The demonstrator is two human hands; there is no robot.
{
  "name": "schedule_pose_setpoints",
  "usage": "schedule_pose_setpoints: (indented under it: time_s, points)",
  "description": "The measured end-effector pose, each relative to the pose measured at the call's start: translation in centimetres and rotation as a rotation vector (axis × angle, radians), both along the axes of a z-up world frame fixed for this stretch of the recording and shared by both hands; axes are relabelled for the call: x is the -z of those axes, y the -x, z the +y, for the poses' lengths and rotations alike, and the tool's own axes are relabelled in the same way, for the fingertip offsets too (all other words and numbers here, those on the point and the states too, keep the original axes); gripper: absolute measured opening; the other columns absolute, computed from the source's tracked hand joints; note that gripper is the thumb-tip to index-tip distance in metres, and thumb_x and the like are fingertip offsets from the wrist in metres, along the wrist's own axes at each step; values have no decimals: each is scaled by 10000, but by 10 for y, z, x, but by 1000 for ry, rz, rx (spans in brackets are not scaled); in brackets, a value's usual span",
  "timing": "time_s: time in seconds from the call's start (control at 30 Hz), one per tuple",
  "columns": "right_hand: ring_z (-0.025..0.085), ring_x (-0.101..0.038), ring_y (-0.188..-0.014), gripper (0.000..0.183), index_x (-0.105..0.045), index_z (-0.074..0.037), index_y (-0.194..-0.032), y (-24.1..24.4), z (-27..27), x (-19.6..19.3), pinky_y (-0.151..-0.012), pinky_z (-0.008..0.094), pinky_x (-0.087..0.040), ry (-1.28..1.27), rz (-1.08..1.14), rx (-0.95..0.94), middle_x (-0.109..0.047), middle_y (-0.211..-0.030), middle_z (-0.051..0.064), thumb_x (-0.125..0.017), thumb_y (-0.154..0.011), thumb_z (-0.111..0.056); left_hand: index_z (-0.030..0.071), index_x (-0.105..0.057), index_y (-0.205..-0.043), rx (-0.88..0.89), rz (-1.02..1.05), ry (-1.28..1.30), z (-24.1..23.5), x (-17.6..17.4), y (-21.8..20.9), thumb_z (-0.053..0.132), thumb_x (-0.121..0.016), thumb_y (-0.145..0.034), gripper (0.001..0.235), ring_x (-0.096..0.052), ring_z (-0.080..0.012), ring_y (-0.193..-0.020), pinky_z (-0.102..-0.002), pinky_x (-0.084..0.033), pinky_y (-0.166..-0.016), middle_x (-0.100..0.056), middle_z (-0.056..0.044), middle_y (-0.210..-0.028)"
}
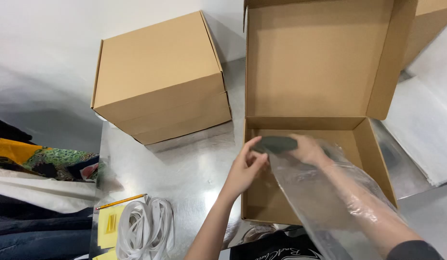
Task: The person removes a green garment from a plastic bag, places it on a hanger, and hangs it on a clothing rack. They then place a plastic bag into a cardboard box, close the box, and tie it with a white ribbon.
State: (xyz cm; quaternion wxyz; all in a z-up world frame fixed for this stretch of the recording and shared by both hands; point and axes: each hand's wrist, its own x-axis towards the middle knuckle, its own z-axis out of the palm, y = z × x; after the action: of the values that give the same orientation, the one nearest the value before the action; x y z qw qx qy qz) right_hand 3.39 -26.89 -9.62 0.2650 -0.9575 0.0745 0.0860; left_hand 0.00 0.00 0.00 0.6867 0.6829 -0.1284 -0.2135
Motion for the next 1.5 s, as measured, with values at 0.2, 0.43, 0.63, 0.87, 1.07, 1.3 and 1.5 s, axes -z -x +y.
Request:
schedule_pose_setpoints:
  time_s: [0.2, 0.43, 0.63, 0.87, 1.07, 1.3, 1.5]
  points:
    - [430, -619, -1350, 639, -654, 27, -1419, -2, 14, -56, -1132, 532, -490, -593, -19, 132, -654, -1445, 288, -717, -818, -178, 95, -503, -1562, -297, -221, -119, -1, 4, -28, 336, -537, -1124, 501, -560, -297, -1312, -424, -503, -1028, -519, -157, -1460]
    - [208, -747, -560, 180, -766, 29, -831, 16, 88, -140, -586, 284, -624, -1690, 140, 594, -755, -693, 187, -866, -880, -113, 159, -573, -1543, -173, -134, -34, -9, -23, -22, 334, -529, -1125, 456, -640, -396, -1273, -514, -521, -1083, -665, -205, -1306]
    - [127, -718, -620, 324, -763, -24, -874, 15, 85, -120, -680, 226, -609, -1481, 137, 587, -728, -705, 71, -882, -838, -323, 208, -829, -1065, -380, -219, -29, -5, 7, -38, 283, -758, -1019, 113, -677, -63, -805, -242, -592, -718, -773, 34, -816]
    - [256, -556, -369, 405, -560, 33, -621, 16, 58, -138, -377, 418, -499, -1511, 74, 584, -515, -494, 176, -850, -856, -124, 116, -807, -1057, -717, -343, 8, 24, 15, -62, 200, -704, -1058, 133, -569, -107, -703, -284, -547, -653, -674, -19, -712]
    - [327, -762, -653, 254, -692, 47, -874, 36, -21, -99, -607, 456, -639, -1360, 138, 752, -719, -755, 247, -837, -807, -151, 81, -797, -1066, -984, -372, -39, 73, 53, -89, 186, -724, -1058, 128, -538, -109, -629, -267, -484, -625, -648, -28, -702]
    - [301, -796, -839, 353, -742, 4, -1043, 41, -162, 16, -767, 519, -655, -1302, -50, 810, -767, -980, 225, -844, -915, -309, 134, -780, -1062, -1252, -246, -68, 119, 102, -100, 226, -726, -1070, 107, -563, -90, -596, -231, -470, -608, -688, 3, -779]
    - [162, -642, -881, 417, -627, -151, -1271, 75, -115, -76, -705, 339, -533, -625, -450, 944, -688, -1065, 35, -790, -898, -242, 139, -687, -963, -1217, -7, -7, 103, 47, -64, 284, -621, -1019, 169, -614, -87, -905, -254, -497, -852, -685, 41, -964]
